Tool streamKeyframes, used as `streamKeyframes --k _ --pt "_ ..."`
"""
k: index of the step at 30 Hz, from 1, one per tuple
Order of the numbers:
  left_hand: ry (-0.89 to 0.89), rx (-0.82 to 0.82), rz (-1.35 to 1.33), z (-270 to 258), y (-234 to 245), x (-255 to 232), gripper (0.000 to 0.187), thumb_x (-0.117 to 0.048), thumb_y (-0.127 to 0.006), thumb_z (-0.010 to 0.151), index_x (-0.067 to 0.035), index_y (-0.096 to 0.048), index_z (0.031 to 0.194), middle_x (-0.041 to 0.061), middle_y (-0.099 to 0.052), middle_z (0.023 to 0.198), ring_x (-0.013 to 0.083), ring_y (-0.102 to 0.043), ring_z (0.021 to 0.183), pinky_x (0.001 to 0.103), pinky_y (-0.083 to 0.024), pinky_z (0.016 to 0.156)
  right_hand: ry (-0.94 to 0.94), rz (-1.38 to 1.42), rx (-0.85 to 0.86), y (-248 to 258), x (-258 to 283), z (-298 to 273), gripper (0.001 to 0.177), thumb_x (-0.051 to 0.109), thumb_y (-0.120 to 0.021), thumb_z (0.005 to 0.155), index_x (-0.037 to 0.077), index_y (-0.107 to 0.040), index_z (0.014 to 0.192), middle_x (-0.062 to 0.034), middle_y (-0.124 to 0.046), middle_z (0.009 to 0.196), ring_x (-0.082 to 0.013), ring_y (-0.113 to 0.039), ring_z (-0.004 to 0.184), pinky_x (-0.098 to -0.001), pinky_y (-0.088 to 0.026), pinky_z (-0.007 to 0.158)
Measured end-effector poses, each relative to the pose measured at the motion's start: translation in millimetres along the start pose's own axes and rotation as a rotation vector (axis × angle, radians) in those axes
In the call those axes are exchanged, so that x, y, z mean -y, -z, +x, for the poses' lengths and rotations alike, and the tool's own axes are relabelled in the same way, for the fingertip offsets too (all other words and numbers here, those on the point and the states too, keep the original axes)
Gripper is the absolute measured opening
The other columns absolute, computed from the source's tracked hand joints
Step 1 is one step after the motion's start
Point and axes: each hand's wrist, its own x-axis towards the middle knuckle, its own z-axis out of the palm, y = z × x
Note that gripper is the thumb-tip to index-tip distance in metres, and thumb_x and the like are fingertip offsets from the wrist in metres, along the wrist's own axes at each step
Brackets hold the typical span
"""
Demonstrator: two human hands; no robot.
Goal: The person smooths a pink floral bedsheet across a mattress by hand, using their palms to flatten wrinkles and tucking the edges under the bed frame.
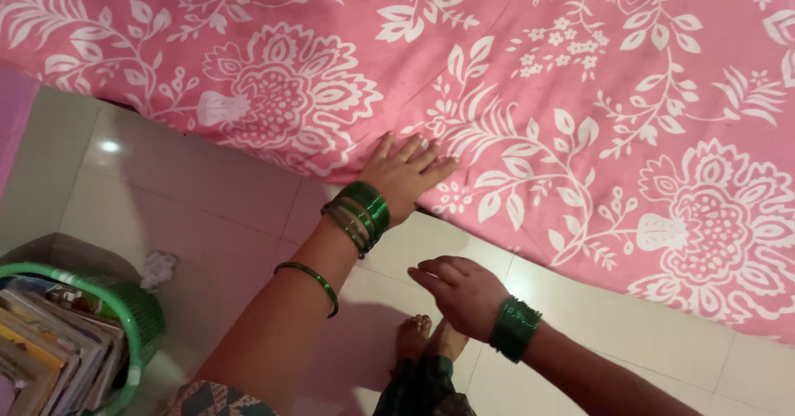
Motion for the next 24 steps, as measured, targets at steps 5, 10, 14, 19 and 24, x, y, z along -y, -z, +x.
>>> streamKeyframes --k 5,10,14,19,24 --pt "0.053 0.257 -0.139 5.1 30.1 0.9 0.079 -0.013 -0.053 0.088 -0.032 -0.022 0.158 0.002 -0.020 0.167 0.0267 -0.017 0.154 0.059 -0.010 0.122 -0.277 -0.053 -0.431 -1.3 -1.3 38.9 0.056 0.023 -0.061 0.091 -0.003 -0.054 0.141 -0.0225 -0.062 0.132 -0.0394 -0.061 0.116 -0.0480 -0.048 0.099" --pt "0.049 0.206 -0.080 2.2 30.4 -3.1 0.079 -0.005 -0.050 0.094 -0.035 -0.021 0.161 0.002 -0.020 0.170 0.0274 -0.019 0.155 0.062 -0.011 0.122 -0.674 0.057 -0.183 -13.0 -35.3 82.6 0.039 0.039 -0.052 0.105 0.010 -0.064 0.128 -0.0090 -0.072 0.121 -0.0316 -0.067 0.112 -0.0446 -0.052 0.102" --pt "0.063 0.264 -0.012 -1.8 38.9 -14.4 0.099 -0.009 -0.067 0.083 -0.032 -0.011 0.162 0.007 -0.006 0.171 0.0337 -0.006 0.157 0.068 -0.003 0.120 -0.391 -0.060 -0.421 -40.8 -58.2 75.5 0.034 0.034 -0.056 0.098 0.010 -0.069 0.118 -0.0158 -0.074 0.112 -0.0362 -0.069 0.100 -0.0494 -0.052 0.088" --pt "-0.085 0.245 0.055 20.2 51.2 -60.5 0.111 -0.021 -0.078 0.079 -0.033 -0.007 0.164 0.010 -0.001 0.172 0.0382 -0.001 0.157 0.070 0.000 0.118 -0.660 -0.124 -0.164 -63.9 -35.7 31.9 0.047 0.047 -0.057 0.093 0.009 -0.069 0.117 -0.0189 -0.074 0.102 -0.0365 -0.072 0.089 -0.0492 -0.057 0.080" --pt "-0.025 0.182 -0.066 22.2 25.2 -78.8 0.107 -0.061 -0.076 0.080 -0.036 -0.012 0.161 0.008 -0.004 0.173 0.0392 0.002 0.159 0.073 0.001 0.121 -0.922 -0.217 0.016 -64.0 -54.6 11.5 0.053 0.048 -0.051 0.097 0.004 -0.066 0.123 -0.0170 -0.075 0.104 -0.0292 -0.077 0.079 -0.0459 -0.060 0.072"
